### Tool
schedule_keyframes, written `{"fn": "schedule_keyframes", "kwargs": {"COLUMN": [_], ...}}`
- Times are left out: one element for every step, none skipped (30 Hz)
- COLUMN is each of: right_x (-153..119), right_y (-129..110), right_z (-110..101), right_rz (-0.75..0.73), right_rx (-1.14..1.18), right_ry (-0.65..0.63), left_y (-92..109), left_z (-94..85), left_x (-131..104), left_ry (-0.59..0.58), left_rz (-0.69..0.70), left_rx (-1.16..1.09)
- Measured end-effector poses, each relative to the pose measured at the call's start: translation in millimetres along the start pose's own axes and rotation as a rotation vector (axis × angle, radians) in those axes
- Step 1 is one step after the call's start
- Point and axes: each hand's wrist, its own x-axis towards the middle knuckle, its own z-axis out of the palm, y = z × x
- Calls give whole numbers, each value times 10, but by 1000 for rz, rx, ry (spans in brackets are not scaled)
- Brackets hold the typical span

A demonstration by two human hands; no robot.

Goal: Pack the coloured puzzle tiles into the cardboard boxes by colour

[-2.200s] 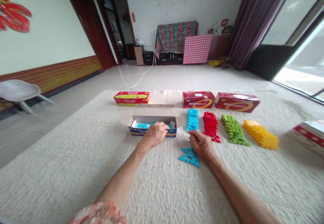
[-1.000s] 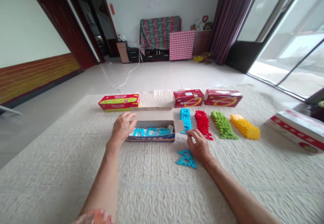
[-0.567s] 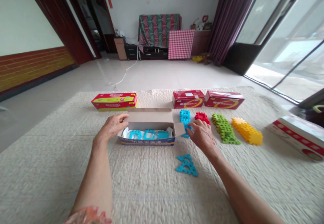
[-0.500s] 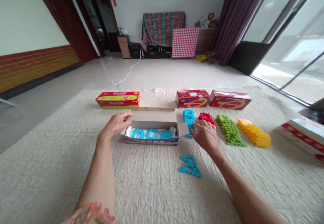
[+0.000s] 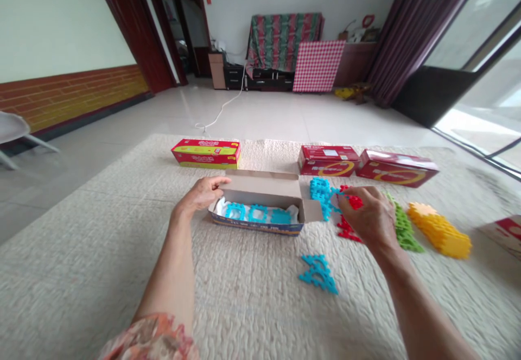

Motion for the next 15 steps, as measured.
{"fn": "schedule_keyframes", "kwargs": {"right_x": [56,103,138,160,166,159,141,115,85,56,31,12,1,-2,0], "right_y": [-82,-195,-334,-493,-664,-837,-1003,-1155,-1286,-1393,-1476,-1535,-1575,-1599,-1612], "right_z": [-52,-90,-111,-112,-94,-60,-15,37,91,142,186,221,248,267,278], "right_rz": [-21,-50,-87,-129,-177,-229,-266,-304,-330,-354,-371,-385,-393,-395,-395], "right_rx": [64,112,150,180,193,210,217,213,193,167,139,107,75,45,19], "right_ry": [22,27,19,-12,-65,-123,-181,-246,-307,-369,-416,-459,-492,-516,-534], "left_y": [-19,-40,-60,-78,-92,-101,-106,-107,-104,-100,-93,-87,-80,-73,-67], "left_z": [2,4,7,9,11,13,15,16,18,18,19,18,17,16,13], "left_x": [7,15,21,27,31,33,34,34,32,30,27,24,21,17,14], "left_ry": [5,10,14,15,14,11,9,9,13,16,19,20,21,22,22], "left_rz": [7,14,21,26,29,30,32,37,44,52,61,68,72,72,70], "left_rx": [12,26,40,51,55,53,51,50,55,64,76,87,97,107,115]}}
